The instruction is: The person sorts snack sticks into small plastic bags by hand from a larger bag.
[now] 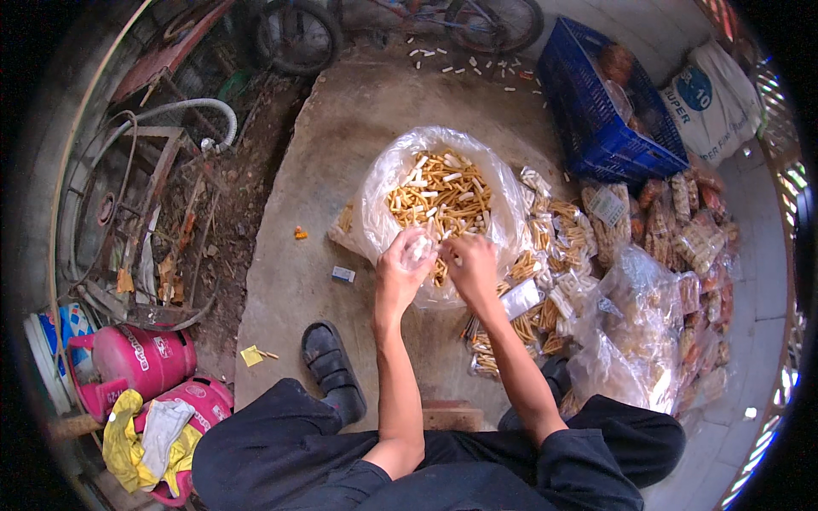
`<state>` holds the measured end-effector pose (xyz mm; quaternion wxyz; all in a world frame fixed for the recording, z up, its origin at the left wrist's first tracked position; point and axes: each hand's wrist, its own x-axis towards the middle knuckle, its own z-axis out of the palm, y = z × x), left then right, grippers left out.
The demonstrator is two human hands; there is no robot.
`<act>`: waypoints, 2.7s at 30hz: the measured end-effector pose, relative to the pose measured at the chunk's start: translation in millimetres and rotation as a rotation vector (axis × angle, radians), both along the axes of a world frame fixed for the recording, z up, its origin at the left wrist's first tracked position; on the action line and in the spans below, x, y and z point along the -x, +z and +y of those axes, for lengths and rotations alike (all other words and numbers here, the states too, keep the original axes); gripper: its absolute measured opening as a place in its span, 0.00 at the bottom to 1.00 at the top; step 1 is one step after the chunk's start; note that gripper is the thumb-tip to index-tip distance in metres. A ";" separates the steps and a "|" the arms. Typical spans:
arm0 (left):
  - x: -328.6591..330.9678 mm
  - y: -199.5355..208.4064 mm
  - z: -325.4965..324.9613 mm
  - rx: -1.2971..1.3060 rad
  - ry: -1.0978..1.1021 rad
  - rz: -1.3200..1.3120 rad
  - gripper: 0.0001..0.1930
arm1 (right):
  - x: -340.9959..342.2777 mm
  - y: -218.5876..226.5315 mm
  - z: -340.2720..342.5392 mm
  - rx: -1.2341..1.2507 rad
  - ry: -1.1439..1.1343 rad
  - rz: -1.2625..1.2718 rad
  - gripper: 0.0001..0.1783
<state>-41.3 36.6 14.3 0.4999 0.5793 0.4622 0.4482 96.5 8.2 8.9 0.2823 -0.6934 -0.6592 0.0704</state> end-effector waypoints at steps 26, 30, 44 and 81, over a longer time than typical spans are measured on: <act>4.4 9.7 -7.5 0.059 0.088 -0.098 0.18 | -7.5 -56.8 34.2 0.140 0.068 -0.461 0.09; 3.5 -0.5 -5.0 0.029 0.067 -0.070 0.18 | -7.1 -60.5 33.7 0.087 0.089 -0.418 0.07; 0.5 1.2 -3.5 0.002 0.008 0.060 0.20 | 7.2 91.0 8.9 -0.260 0.189 0.318 0.11; -4.8 19.5 -6.8 0.124 -0.014 0.055 0.20 | 7.7 70.1 12.9 -0.267 0.016 0.627 0.13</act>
